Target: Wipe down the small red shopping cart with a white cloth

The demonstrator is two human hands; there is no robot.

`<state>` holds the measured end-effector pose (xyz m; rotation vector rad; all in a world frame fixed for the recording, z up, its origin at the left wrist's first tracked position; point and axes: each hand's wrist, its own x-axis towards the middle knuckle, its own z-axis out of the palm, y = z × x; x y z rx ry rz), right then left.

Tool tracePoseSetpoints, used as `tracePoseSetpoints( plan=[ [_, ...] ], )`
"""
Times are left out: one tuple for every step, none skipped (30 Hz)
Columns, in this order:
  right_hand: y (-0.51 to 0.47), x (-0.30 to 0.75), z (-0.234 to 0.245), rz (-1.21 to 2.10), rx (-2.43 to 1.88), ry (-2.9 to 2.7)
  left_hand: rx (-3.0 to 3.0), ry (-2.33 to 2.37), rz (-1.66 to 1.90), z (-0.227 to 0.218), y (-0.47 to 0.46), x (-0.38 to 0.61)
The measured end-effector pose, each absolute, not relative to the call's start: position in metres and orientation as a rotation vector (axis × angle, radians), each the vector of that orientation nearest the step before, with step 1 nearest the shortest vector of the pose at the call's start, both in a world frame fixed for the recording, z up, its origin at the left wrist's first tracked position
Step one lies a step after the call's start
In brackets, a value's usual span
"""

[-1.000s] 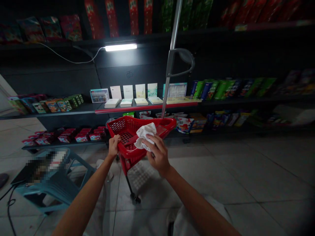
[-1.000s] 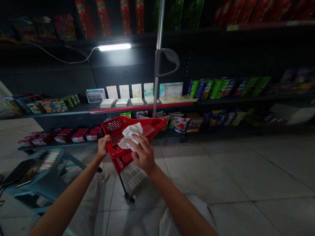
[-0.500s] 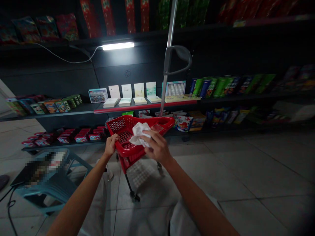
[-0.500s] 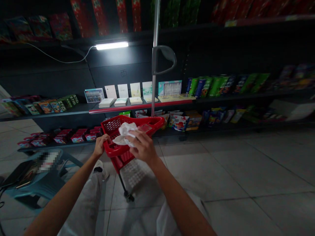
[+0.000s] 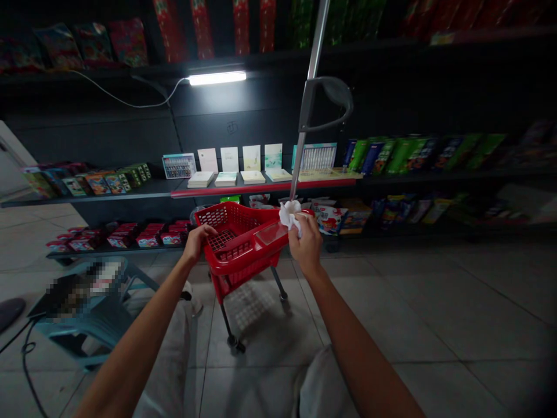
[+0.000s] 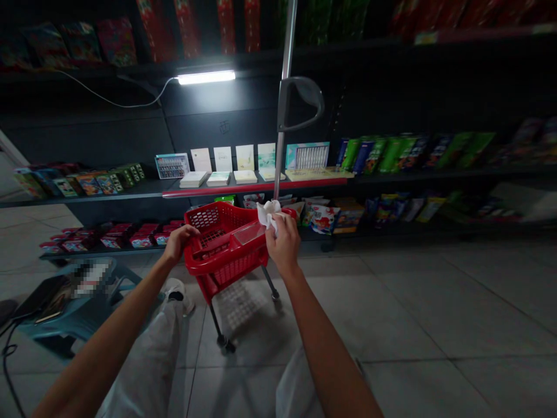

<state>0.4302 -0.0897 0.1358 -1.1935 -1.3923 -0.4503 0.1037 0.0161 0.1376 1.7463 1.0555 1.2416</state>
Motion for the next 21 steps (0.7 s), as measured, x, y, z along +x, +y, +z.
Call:
tracePoseSetpoints(
  plan=[
    [-0.090, 0.428, 0.135, -0.458, -1.203, -1.392, 1.772, 1.111, 1.194, 0.146, 0.014, 0.107],
    [-0.090, 0.426, 0.135, -0.466, -1.214, -1.392, 1.840, 1.172, 1.118, 0.156, 0.009, 0.112],
    [-0.091, 0.424, 0.135, -0.474, -1.224, -1.394, 1.933, 1.219, 1.050, 0.165, 0.002, 0.119],
    [-0.091, 0.421, 0.135, -0.480, -1.231, -1.395, 2.047, 1.226, 0.977, 0.173, -0.009, 0.128],
    [-0.092, 0.419, 0.135, -0.484, -1.235, -1.397, 2.167, 1.221, 0.912, 0.181, -0.023, 0.138],
    [-0.093, 0.416, 0.136, -0.485, -1.237, -1.400, 2.277, 1.247, 0.877, 0.188, -0.038, 0.150],
    [-0.095, 0.413, 0.137, -0.484, -1.239, -1.404, 2.364, 1.301, 0.858, 0.194, -0.054, 0.162],
    [-0.097, 0.410, 0.138, -0.481, -1.240, -1.410, 2.432, 1.357, 0.825, 0.198, -0.069, 0.175],
    [-0.099, 0.406, 0.140, -0.479, -1.240, -1.415, 2.479, 1.403, 0.793, 0.201, -0.083, 0.187],
    [-0.101, 0.403, 0.141, -0.477, -1.237, -1.422, 2.513, 1.445, 0.769, 0.203, -0.094, 0.197],
    [-0.103, 0.399, 0.142, -0.478, -1.230, -1.430, 2.544, 1.487, 0.756, 0.204, -0.103, 0.206],
    [-0.105, 0.397, 0.143, -0.480, -1.218, -1.439, 2.569, 1.534, 0.751, 0.204, -0.109, 0.212],
    [-0.106, 0.395, 0.143, -0.482, -1.201, -1.455, 2.590, 1.579, 0.756, 0.203, -0.112, 0.216],
    [-0.107, 0.394, 0.143, -0.480, -1.182, -1.476, 2.610, 1.616, 0.766, 0.201, -0.113, 0.217],
    [-0.107, 0.393, 0.143, -0.471, -1.165, -1.503, 2.631, 1.642, 0.775, 0.200, -0.112, 0.216],
    [-0.107, 0.394, 0.143, -0.458, -1.148, -1.531, 2.652, 1.659, 0.780, 0.198, -0.110, 0.212],
    [-0.107, 0.395, 0.143, -0.443, -1.134, -1.558, 2.674, 1.663, 0.779, 0.197, -0.107, 0.207],
    [-0.106, 0.396, 0.143, -0.426, -1.124, -1.578, 2.697, 1.658, 0.772, 0.196, -0.103, 0.202],
    [-0.106, 0.398, 0.143, -0.412, -1.119, -1.591, 2.715, 1.649, 0.763, 0.196, -0.100, 0.195],
    [-0.105, 0.401, 0.143, -0.402, -1.116, -1.595, 2.726, 1.642, 0.753, 0.196, -0.097, 0.189],
    [-0.104, 0.402, 0.143, -0.396, -1.116, -1.596, 2.734, 1.634, 0.745, 0.196, -0.094, 0.183]
  ],
)
